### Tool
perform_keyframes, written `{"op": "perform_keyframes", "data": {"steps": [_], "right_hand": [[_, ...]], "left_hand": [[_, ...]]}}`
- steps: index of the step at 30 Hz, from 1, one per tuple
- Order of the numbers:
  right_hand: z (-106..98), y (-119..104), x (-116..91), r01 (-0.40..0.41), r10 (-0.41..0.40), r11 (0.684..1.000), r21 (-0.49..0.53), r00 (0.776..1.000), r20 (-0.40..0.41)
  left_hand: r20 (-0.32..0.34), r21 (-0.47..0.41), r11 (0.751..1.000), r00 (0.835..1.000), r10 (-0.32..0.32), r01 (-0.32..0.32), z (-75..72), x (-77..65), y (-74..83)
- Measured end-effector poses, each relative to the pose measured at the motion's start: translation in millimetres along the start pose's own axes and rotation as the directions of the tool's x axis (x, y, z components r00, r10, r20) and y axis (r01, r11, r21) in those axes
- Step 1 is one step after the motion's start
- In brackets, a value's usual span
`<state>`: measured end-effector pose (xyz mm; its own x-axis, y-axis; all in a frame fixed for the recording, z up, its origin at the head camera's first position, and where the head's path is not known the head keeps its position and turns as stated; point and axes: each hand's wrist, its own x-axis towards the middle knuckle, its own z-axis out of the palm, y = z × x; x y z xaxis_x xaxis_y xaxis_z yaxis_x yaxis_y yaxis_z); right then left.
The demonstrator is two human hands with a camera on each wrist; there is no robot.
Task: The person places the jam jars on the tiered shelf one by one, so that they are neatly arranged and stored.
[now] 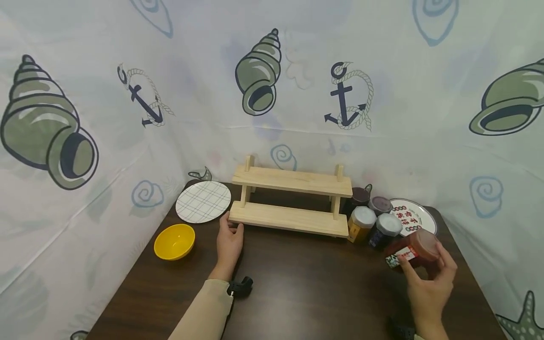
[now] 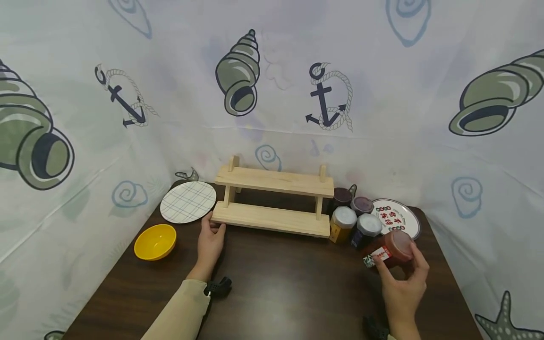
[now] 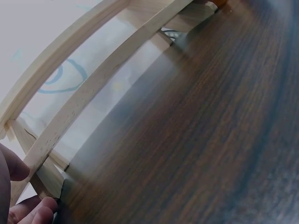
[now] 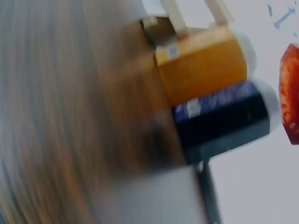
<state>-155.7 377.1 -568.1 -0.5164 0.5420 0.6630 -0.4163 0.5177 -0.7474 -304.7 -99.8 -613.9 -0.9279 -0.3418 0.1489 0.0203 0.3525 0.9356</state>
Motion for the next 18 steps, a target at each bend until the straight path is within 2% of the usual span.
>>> {"op": "perform_keyframes", "data": {"steps": [3, 7, 14, 18], "right_hand": [[9, -15, -2, 0.048, -0.047, 0.991, 0.124, 0.999, -0.008], [21, -39, -4, 0.107, -0.108, 0.961, 0.256, 0.994, -0.008], [68, -75, 5, 0.166, -0.211, 0.931, 0.326, 0.972, 0.107], [97, -83, 9, 0.18, -0.261, 0.89, 0.419, 0.954, 0.145]], "left_hand": [[-0.014, 0.002, 1.0, 1.0, 0.002, -0.002, -0.6, 0.1, -1.9], [-0.002, 0.021, 1.0, 1.0, 0.005, -0.005, 1.4, -0.5, -6.0], [-0.01, 0.008, 1.0, 1.0, 0.019, -0.019, -1.8, 2.5, -3.4], [-0.012, 0.021, 1.0, 1.0, 0.018, -0.018, -2.2, 2.6, -4.1]]}}
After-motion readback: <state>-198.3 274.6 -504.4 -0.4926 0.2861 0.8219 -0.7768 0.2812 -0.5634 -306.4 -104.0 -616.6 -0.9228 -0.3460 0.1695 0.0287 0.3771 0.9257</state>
